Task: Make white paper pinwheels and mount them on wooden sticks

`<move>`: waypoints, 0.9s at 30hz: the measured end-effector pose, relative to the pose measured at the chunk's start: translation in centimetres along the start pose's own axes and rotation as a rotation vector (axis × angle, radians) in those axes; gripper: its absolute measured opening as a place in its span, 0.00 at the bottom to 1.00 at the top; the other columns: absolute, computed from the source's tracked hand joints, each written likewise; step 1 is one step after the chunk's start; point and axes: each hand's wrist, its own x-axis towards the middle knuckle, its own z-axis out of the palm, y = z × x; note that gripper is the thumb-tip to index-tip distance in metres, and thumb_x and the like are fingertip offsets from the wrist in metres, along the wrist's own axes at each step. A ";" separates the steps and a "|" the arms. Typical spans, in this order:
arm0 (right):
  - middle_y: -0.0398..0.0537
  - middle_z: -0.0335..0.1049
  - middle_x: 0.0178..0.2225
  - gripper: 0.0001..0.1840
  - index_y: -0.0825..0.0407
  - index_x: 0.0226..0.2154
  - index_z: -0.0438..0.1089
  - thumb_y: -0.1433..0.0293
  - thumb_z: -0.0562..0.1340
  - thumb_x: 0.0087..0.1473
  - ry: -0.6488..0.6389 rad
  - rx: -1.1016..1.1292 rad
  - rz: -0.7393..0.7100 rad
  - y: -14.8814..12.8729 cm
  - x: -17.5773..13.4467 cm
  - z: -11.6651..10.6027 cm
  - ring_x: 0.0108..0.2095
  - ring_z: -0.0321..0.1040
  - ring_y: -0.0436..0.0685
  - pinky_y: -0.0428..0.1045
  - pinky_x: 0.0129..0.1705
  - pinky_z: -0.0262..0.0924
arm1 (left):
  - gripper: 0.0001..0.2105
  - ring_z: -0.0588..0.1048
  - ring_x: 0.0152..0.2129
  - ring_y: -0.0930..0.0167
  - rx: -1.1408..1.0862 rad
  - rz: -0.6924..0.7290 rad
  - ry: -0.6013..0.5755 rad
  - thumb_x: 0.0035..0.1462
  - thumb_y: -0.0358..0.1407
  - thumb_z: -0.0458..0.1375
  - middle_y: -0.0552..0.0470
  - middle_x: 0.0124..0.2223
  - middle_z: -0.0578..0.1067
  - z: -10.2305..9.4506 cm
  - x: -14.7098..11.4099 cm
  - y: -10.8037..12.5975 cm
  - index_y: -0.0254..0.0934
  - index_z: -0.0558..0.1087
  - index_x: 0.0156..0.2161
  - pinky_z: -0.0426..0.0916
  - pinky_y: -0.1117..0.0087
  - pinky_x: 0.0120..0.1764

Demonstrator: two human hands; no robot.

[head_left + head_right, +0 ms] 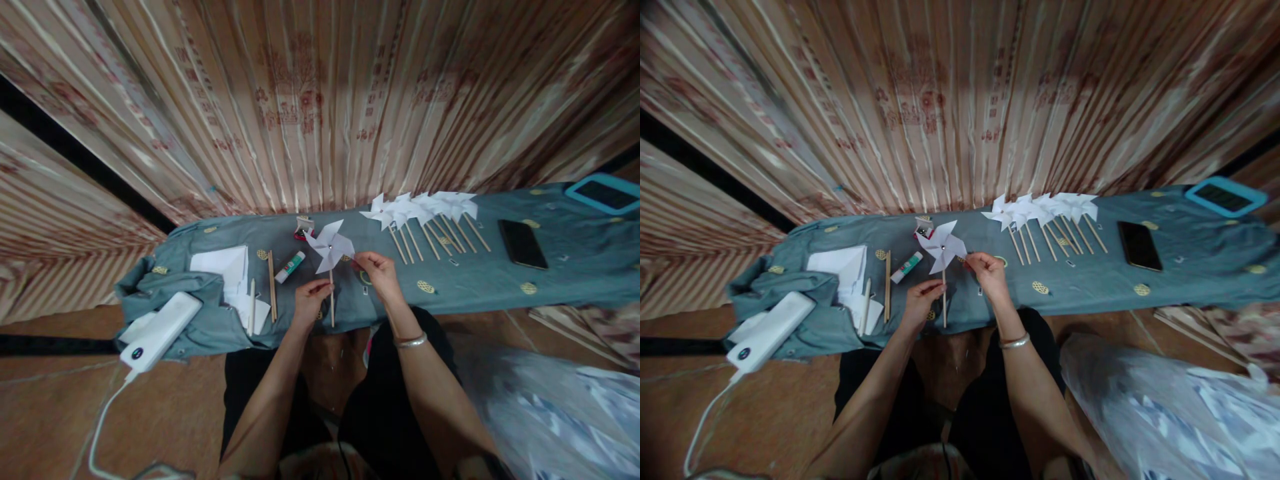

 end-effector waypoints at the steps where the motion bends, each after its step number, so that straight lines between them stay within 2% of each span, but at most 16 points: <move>1: 0.44 0.74 0.21 0.15 0.49 0.21 0.74 0.54 0.69 0.39 -0.011 0.001 0.000 0.0 -0.1 0.1 0.26 0.69 0.55 0.51 0.34 0.64 | 0.14 0.70 0.20 0.75 -0.003 0.000 0.004 0.28 0.38 0.72 0.52 0.23 0.77 0.0 0.0 0.0 0.36 0.80 0.24 0.65 0.72 0.29; 10: 0.46 0.74 0.22 0.19 0.49 0.21 0.74 0.50 0.69 0.38 -0.109 -0.023 -0.005 0.5 -0.8 1.0 0.26 0.69 0.56 0.52 0.34 0.64 | 0.13 0.70 0.20 0.75 -0.007 0.008 0.028 0.28 0.38 0.72 0.52 0.23 0.77 0.1 -0.1 0.2 0.36 0.80 0.25 0.65 0.72 0.29; 20: 0.43 0.73 0.21 0.16 0.49 0.19 0.74 0.53 0.67 0.43 -0.263 -0.118 -0.063 1.1 -1.1 1.6 0.25 0.66 0.54 0.50 0.30 0.61 | 0.12 0.69 0.21 0.75 -0.017 -0.004 0.034 0.30 0.37 0.71 0.54 0.23 0.76 0.1 -0.1 0.1 0.36 0.80 0.25 0.64 0.72 0.29; 27: 0.44 0.75 0.23 0.14 0.49 0.22 0.76 0.57 0.65 0.47 -0.307 -0.244 -0.138 1.5 -1.3 1.6 0.27 0.67 0.55 0.49 0.31 0.59 | 0.13 0.68 0.20 0.76 -0.040 0.001 0.009 0.29 0.37 0.72 0.53 0.23 0.76 0.2 -0.2 0.3 0.36 0.81 0.26 0.64 0.72 0.29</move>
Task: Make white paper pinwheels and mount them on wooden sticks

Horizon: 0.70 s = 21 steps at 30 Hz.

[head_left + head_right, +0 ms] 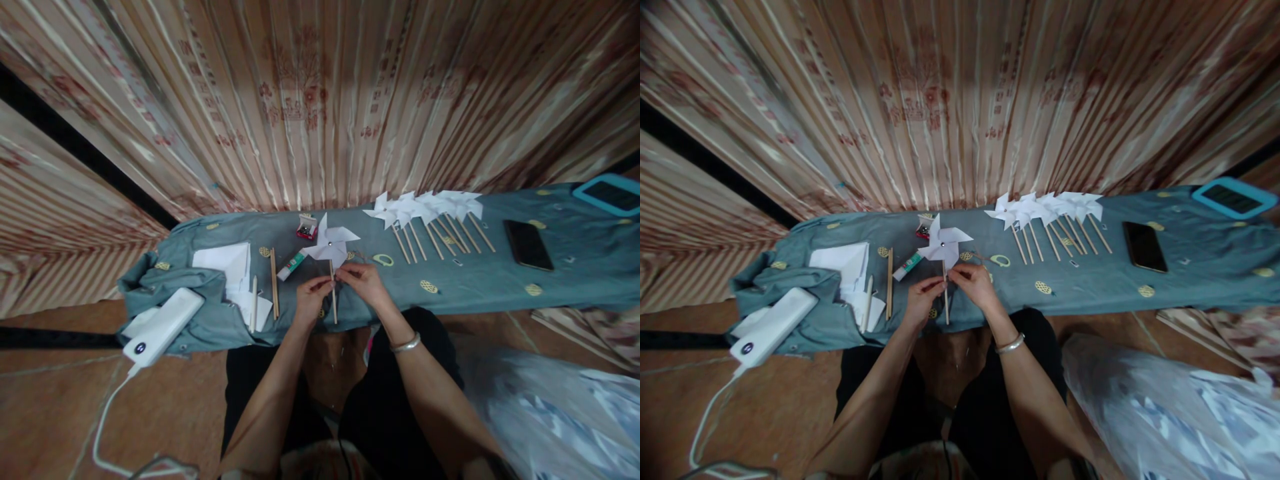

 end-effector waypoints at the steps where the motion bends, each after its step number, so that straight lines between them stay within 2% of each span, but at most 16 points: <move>1: 0.44 0.75 0.24 0.13 0.48 0.23 0.77 0.58 0.64 0.48 -0.005 -0.026 -0.007 0.0 0.0 0.1 0.27 0.68 0.55 0.49 0.31 0.59 | 0.13 0.68 0.21 0.75 0.007 0.004 0.002 0.29 0.38 0.72 0.53 0.23 0.76 0.0 0.0 0.0 0.36 0.81 0.26 0.64 0.72 0.29; 8: 0.44 0.76 0.25 0.14 0.48 0.25 0.77 0.56 0.63 0.51 -0.006 -0.122 -0.043 -0.2 -0.2 0.1 0.28 0.70 0.56 0.50 0.33 0.60 | 0.13 0.67 0.20 0.76 0.040 0.008 -0.003 0.31 0.37 0.72 0.54 0.23 0.76 -0.2 0.1 -0.1 0.36 0.81 0.27 0.63 0.73 0.29; 11: 0.44 0.75 0.24 0.17 0.49 0.24 0.77 0.54 0.63 0.51 0.107 -0.131 -0.012 -0.4 0.0 -0.7 0.27 0.68 0.56 0.50 0.33 0.60 | 0.12 0.68 0.20 0.76 0.026 -0.003 -0.005 0.31 0.37 0.71 0.54 0.23 0.76 -0.2 0.1 -0.2 0.36 0.81 0.26 0.63 0.72 0.29; 15: 0.46 0.76 0.27 0.20 0.50 0.28 0.76 0.50 0.65 0.47 0.339 0.053 0.061 -0.2 0.9 -2.0 0.30 0.70 0.56 0.50 0.35 0.63 | 0.12 0.69 0.20 0.76 0.006 -0.008 -0.011 0.29 0.37 0.72 0.53 0.23 0.77 -0.3 0.2 -0.3 0.36 0.81 0.25 0.64 0.73 0.29; 18: 0.48 0.78 0.34 0.24 0.50 0.38 0.75 0.49 0.66 0.44 0.413 0.223 0.101 0.1 1.5 -2.5 0.36 0.73 0.58 0.51 0.39 0.66 | 0.13 0.70 0.21 0.75 0.026 -0.008 -0.030 0.29 0.38 0.72 0.53 0.23 0.77 -0.4 0.2 -0.3 0.37 0.81 0.25 0.65 0.72 0.30; 21: 0.48 0.77 0.42 0.29 0.46 0.47 0.72 0.50 0.66 0.45 0.429 0.320 0.140 0.1 1.7 -2.7 0.40 0.74 0.56 0.49 0.39 0.67 | 0.14 0.71 0.22 0.73 0.051 -0.021 -0.065 0.29 0.39 0.73 0.52 0.23 0.78 -0.5 0.1 -0.2 0.36 0.81 0.26 0.67 0.70 0.32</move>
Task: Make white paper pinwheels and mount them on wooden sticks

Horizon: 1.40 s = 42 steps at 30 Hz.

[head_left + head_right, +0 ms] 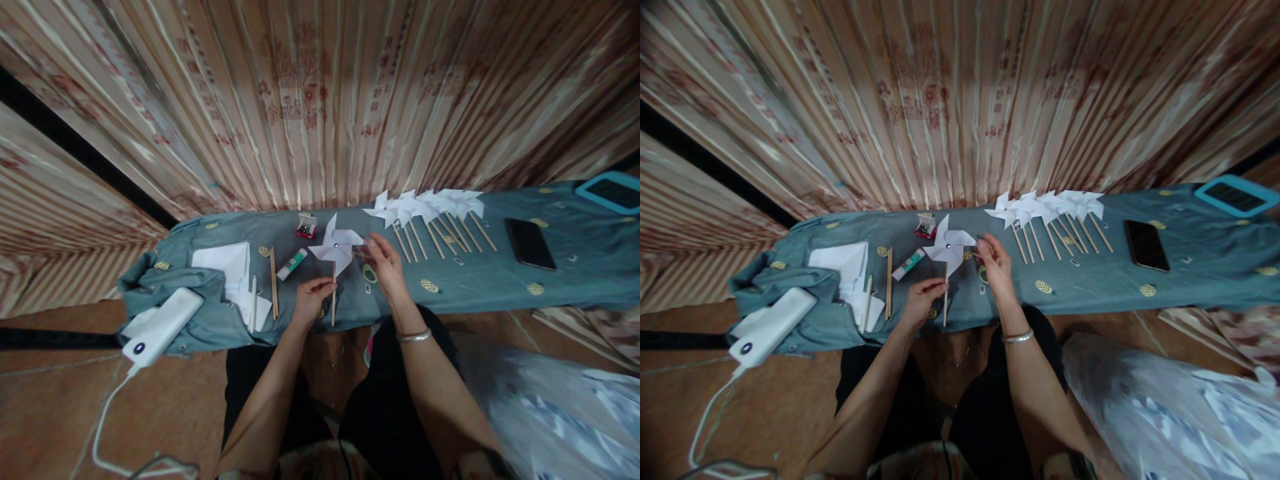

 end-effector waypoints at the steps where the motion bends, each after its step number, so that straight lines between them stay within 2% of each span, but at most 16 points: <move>1: 0.47 0.76 0.43 0.29 0.45 0.48 0.71 0.51 0.66 0.45 -0.011 0.024 0.015 0.0 0.0 0.0 0.41 0.74 0.55 0.49 0.39 0.68 | 0.14 0.72 0.22 0.73 0.004 -0.005 -0.009 0.28 0.39 0.73 0.52 0.24 0.78 0.0 0.0 0.0 0.36 0.81 0.25 0.67 0.70 0.33; 5: 0.45 0.78 0.38 0.23 0.45 0.42 0.76 0.54 0.68 0.43 -0.045 0.094 0.030 -0.3 0.0 0.1 0.37 0.75 0.54 0.49 0.39 0.68 | 0.14 0.73 0.23 0.73 0.005 -0.017 -0.029 0.28 0.37 0.73 0.51 0.24 0.79 -0.1 0.0 0.1 0.36 0.81 0.26 0.68 0.69 0.34; 9: 0.45 0.78 0.32 0.18 0.47 0.34 0.78 0.57 0.70 0.40 0.001 0.098 -0.016 -0.5 -0.1 0.2 0.32 0.73 0.54 0.50 0.37 0.68 | 0.14 0.73 0.23 0.73 -0.009 -0.018 -0.019 0.27 0.37 0.73 0.51 0.24 0.79 -0.1 0.1 0.0 0.36 0.81 0.25 0.68 0.70 0.35; 14: 0.42 0.76 0.25 0.14 0.49 0.27 0.77 0.58 0.72 0.36 0.047 0.072 -0.027 -0.7 -0.1 0.2 0.25 0.69 0.51 0.48 0.30 0.65 | 0.16 0.73 0.23 0.72 0.005 -0.001 -0.013 0.27 0.40 0.74 0.51 0.25 0.80 -0.1 0.1 -0.2 0.36 0.81 0.26 0.68 0.70 0.34; 18: 0.41 0.74 0.21 0.13 0.49 0.23 0.76 0.59 0.73 0.33 0.050 0.096 0.007 -0.9 -0.4 0.4 0.22 0.66 0.49 0.47 0.28 0.62 | 0.15 0.72 0.22 0.73 0.002 0.005 -0.003 0.27 0.40 0.74 0.52 0.24 0.79 0.0 0.1 -0.2 0.36 0.81 0.25 0.68 0.71 0.33; 26: 0.41 0.74 0.22 0.13 0.49 0.22 0.76 0.59 0.72 0.33 0.025 0.065 0.038 -0.9 -1.0 0.8 0.23 0.66 0.50 0.48 0.30 0.62 | 0.14 0.71 0.21 0.75 -0.013 0.021 0.018 0.28 0.39 0.73 0.53 0.22 0.78 0.0 0.1 -0.3 0.36 0.81 0.25 0.67 0.71 0.31; 32: 0.42 0.73 0.21 0.15 0.50 0.20 0.75 0.56 0.71 0.32 -0.033 0.018 0.065 -0.8 -1.4 1.0 0.23 0.64 0.50 0.47 0.28 0.60 | 0.13 0.70 0.20 0.75 -0.032 0.026 0.026 0.29 0.38 0.73 0.53 0.22 0.77 0.2 0.1 -0.2 0.37 0.81 0.25 0.66 0.72 0.30; 42: 0.40 0.67 0.16 0.14 0.50 0.17 0.73 0.58 0.72 0.31 -0.133 0.019 0.093 -0.7 -2.1 1.6 0.20 0.59 0.49 0.46 0.24 0.54 | 0.12 0.71 0.20 0.76 -0.044 0.010 0.048 0.30 0.36 0.72 0.54 0.23 0.77 0.2 0.2 -0.5 0.37 0.81 0.26 0.66 0.73 0.31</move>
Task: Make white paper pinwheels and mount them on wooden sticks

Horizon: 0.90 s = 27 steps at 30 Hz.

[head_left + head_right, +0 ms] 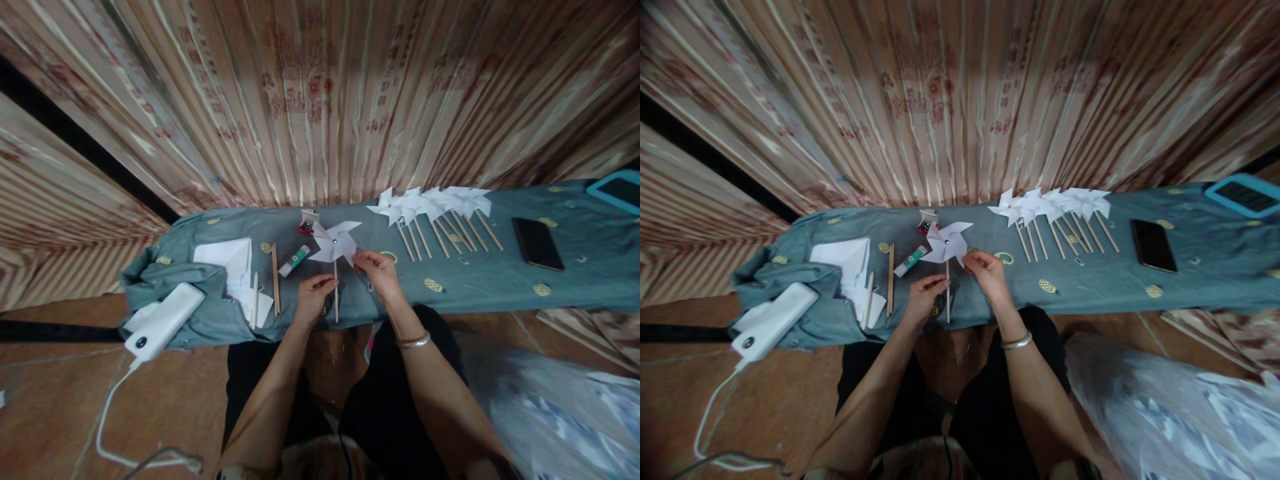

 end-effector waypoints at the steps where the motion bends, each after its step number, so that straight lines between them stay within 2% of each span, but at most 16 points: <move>1: 0.40 0.67 0.16 0.14 0.50 0.17 0.73 0.58 0.73 0.31 -0.008 0.000 0.006 0.0 0.0 0.1 0.20 0.60 0.49 0.46 0.24 0.55 | 0.12 0.70 0.20 0.76 0.000 -0.001 0.004 0.30 0.36 0.71 0.54 0.22 0.77 0.0 0.0 0.0 0.37 0.81 0.26 0.66 0.73 0.30; 15: 0.40 0.70 0.17 0.16 0.50 0.17 0.72 0.57 0.73 0.31 -0.123 -0.054 0.051 0.6 -0.4 0.9 0.21 0.63 0.50 0.47 0.26 0.60 | 0.12 0.71 0.22 0.74 0.007 0.030 -0.013 0.30 0.38 0.72 0.53 0.24 0.78 0.1 0.0 0.0 0.37 0.81 0.26 0.68 0.70 0.34; 22: 0.41 0.70 0.17 0.19 0.50 0.17 0.72 0.53 0.72 0.33 -0.191 -0.107 0.000 0.7 -0.8 1.4 0.20 0.62 0.49 0.46 0.25 0.58 | 0.14 0.74 0.24 0.71 0.006 0.033 -0.007 0.30 0.39 0.73 0.51 0.25 0.79 0.0 -0.1 0.1 0.36 0.81 0.27 0.69 0.69 0.34; 27: 0.43 0.71 0.17 0.23 0.51 0.17 0.73 0.48 0.71 0.34 -0.177 -0.148 -0.028 -0.2 -1.0 0.9 0.19 0.61 0.49 0.46 0.23 0.56 | 0.14 0.73 0.24 0.72 0.013 0.026 -0.003 0.30 0.39 0.73 0.51 0.25 0.79 0.0 0.0 -0.1 0.36 0.81 0.27 0.68 0.70 0.33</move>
